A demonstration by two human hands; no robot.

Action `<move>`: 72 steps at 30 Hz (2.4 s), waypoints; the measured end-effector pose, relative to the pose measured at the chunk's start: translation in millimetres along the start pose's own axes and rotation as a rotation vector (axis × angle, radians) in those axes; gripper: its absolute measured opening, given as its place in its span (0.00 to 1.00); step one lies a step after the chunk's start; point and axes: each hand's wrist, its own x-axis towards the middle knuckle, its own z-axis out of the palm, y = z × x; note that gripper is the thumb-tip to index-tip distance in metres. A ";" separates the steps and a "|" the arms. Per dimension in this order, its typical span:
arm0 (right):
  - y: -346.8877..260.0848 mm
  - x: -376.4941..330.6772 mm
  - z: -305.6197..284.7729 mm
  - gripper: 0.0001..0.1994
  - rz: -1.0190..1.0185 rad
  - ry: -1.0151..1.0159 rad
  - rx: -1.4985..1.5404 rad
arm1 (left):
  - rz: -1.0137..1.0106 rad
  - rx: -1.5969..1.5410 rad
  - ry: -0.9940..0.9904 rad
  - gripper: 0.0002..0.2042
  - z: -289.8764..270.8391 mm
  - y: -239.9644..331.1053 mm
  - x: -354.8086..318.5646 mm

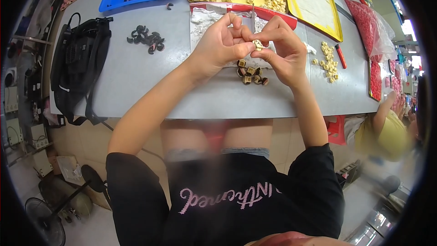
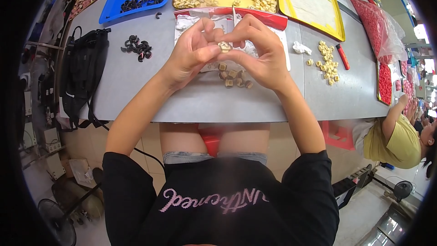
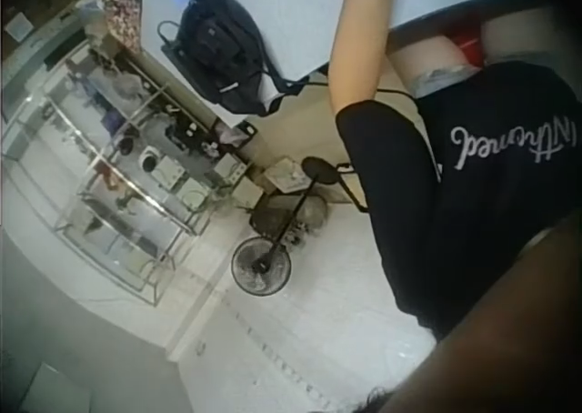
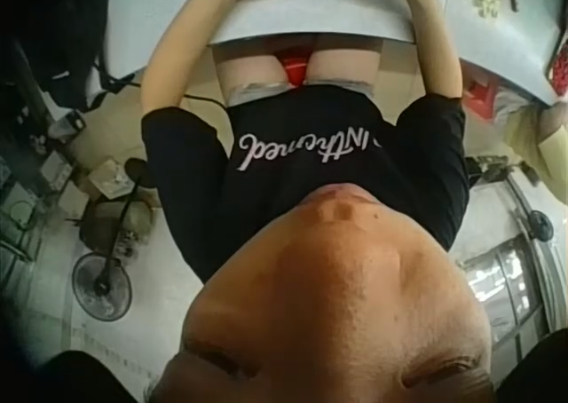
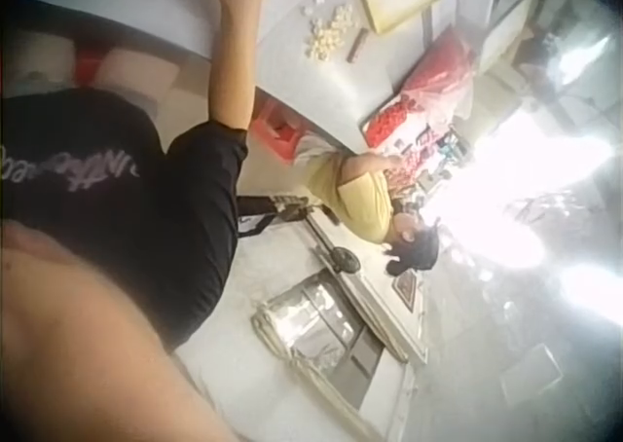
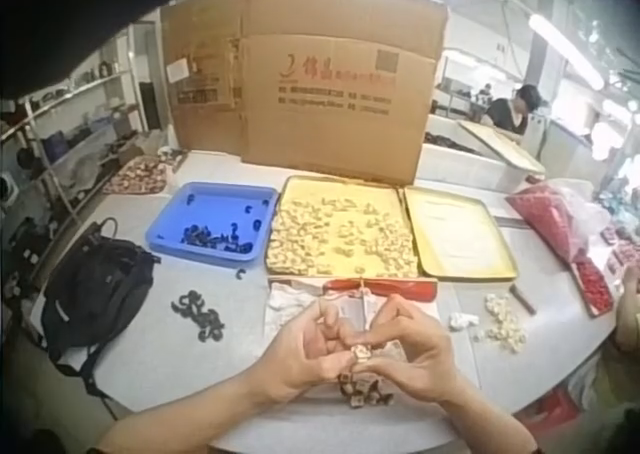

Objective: Applying glue to small black plastic components and attaching them to gold-colored toy parts at a factory workbench.

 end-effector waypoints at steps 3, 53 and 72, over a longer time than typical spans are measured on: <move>1.4 2.8 0.2 0.13 -0.014 -0.003 -0.006 | -0.001 -0.002 -0.016 0.16 0.2 3.3 1.2; 1.3 -32.6 -44.2 0.14 0.155 0.008 -0.789 | 0.567 1.365 -0.121 0.11 11.0 -6.5 5.7; 14.6 -42.5 -61.7 0.12 0.055 0.312 -0.631 | 0.274 1.770 0.700 0.12 -85.9 55.2 -87.2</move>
